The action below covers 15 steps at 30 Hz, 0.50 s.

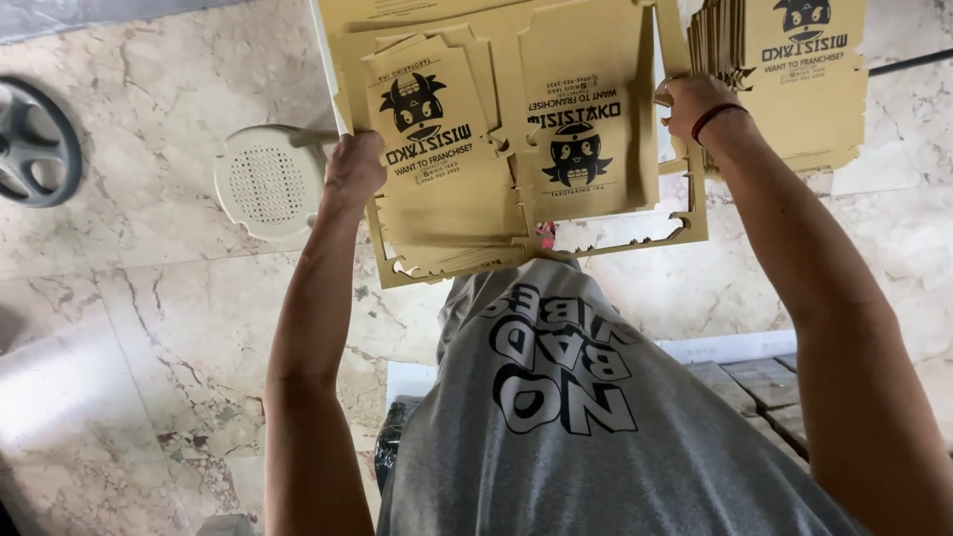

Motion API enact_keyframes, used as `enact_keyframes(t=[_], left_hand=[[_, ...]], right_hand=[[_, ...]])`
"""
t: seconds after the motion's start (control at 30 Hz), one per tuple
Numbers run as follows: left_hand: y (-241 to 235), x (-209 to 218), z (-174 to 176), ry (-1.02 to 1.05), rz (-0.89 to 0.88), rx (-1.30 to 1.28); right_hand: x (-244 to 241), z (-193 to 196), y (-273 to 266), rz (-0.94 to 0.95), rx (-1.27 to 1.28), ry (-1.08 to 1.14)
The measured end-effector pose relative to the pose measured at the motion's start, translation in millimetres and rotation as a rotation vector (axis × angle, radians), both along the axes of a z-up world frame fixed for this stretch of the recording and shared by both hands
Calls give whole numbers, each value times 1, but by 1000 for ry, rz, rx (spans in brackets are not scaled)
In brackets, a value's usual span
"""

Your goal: The person is punching out waste material from pre-cut cardboard sheets and folding them into their final shape.

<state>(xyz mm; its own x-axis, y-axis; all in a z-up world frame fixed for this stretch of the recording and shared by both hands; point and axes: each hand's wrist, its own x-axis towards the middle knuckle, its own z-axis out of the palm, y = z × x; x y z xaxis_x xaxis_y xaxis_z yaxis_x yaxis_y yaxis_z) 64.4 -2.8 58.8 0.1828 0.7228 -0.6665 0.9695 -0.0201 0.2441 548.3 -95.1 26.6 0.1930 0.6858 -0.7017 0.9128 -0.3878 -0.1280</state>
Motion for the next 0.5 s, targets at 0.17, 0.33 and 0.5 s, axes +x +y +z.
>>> enact_keyframes(t=[0.17,0.33,0.5], left_hand=[[-10,7,7,23,-17,-24],[-22,-2,-45,-89,258,38],[9,-6,-28,86,83,145]], right_hand=[[-7,37,-4,-81,35,88],[49,-78,-6,139,92,-9],[48,-4,10,304,206,-279]])
